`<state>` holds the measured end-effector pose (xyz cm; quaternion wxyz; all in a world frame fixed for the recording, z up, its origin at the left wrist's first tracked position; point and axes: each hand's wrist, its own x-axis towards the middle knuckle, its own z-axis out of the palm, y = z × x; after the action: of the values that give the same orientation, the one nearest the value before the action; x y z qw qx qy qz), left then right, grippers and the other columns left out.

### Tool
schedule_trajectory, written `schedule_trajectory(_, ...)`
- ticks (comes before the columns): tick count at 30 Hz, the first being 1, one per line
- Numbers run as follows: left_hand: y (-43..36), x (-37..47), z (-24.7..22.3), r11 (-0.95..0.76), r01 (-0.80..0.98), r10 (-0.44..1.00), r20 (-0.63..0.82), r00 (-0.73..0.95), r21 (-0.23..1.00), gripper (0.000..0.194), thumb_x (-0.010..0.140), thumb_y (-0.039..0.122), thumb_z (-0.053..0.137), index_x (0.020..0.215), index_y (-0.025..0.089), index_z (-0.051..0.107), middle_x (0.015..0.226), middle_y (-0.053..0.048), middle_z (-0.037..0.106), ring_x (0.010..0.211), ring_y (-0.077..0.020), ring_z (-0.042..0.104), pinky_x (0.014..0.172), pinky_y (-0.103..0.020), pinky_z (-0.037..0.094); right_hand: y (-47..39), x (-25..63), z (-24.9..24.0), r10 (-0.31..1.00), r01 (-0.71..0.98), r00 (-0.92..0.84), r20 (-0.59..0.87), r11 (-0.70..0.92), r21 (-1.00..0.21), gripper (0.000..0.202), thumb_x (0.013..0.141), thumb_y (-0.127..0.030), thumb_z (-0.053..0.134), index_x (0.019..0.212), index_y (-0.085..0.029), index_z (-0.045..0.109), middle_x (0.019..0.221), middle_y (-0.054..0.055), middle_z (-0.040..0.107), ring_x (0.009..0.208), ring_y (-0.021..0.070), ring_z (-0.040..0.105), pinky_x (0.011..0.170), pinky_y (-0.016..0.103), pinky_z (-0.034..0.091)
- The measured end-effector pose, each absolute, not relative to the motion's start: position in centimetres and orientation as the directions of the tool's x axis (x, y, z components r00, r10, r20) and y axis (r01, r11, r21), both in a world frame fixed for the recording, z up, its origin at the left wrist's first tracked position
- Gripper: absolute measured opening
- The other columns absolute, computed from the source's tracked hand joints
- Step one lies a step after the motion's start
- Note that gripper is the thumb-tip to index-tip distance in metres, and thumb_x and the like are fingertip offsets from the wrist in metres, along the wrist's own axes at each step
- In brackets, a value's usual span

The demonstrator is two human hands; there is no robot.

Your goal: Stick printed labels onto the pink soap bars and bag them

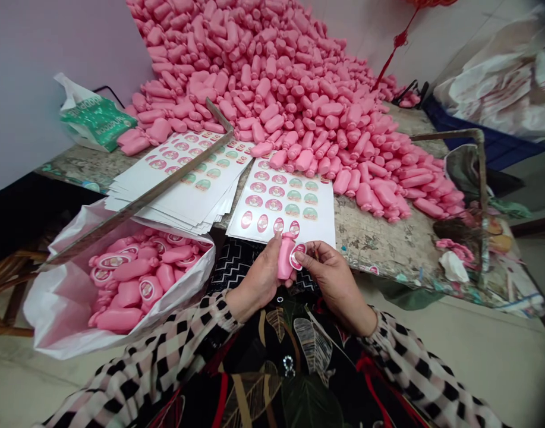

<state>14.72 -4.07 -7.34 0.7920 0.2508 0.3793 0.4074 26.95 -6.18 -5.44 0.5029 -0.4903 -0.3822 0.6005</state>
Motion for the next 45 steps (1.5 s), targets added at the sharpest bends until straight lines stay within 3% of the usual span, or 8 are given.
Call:
schedule_trajectory(9,-4.1,14.4,-7.4,0.572,-0.446,0.818,-0.437,0.375,0.688,0.046,0.082,0.061,0.044,0.088,0.016,0.054,0.059,0.001,0.053,0.044,-0.0109,0.051,0.036,-0.019,0.036,-6.1,26.5,-4.8,0.962,-0.201,-0.095,-0.256,-0.27,-0.941,0.025,0.073,-0.041,0.068,0.074,-0.021,0.053,0.057,-0.004,0.061,0.045,0.013,0.055,0.053,0.028,0.045)
schedule_trajectory(20,-4.2,14.6,-7.5,0.554,-0.409,0.828,-0.428,0.363,0.725,0.049,0.081,0.063,0.043,0.094,0.017,0.053,0.059,0.002,0.053,0.043,-0.0108,0.051,0.036,-0.02,0.037,-6.3,26.4,-5.1,0.967,-0.109,-0.061,-0.248,-0.254,-0.961,0.027,0.075,-0.043,0.066,0.071,-0.02,0.053,0.054,-0.005,0.058,0.045,0.0124,0.056,0.049,0.026,0.043)
schedule_trajectory(36,-4.4,14.8,-7.6,0.471,-0.381,0.872,-0.356,0.335,0.796,0.047,0.083,0.063,0.041,0.092,0.017,0.049,0.062,0.002,0.052,0.046,-0.0101,0.05,0.037,-0.02,0.039,-6.4,26.5,-5.8,0.971,-0.14,-0.058,-0.232,-0.238,-0.961,0.025,0.074,-0.043,0.067,0.072,-0.021,0.054,0.057,-0.005,0.057,0.046,0.013,0.055,0.048,0.027,0.043)
schedule_trajectory(45,-4.5,14.8,-8.0,0.498,-0.366,0.86,-0.392,0.327,0.786,0.051,0.08,0.065,0.042,0.099,0.017,0.049,0.062,0.003,0.051,0.046,-0.0109,0.05,0.037,-0.021,0.039,-6.4,26.3,-5.9,0.969,-0.167,-0.064,-0.238,-0.245,-0.955,0.027,0.073,-0.044,0.067,0.072,-0.021,0.054,0.059,-0.004,0.059,0.046,0.0125,0.055,0.048,0.027,0.044)
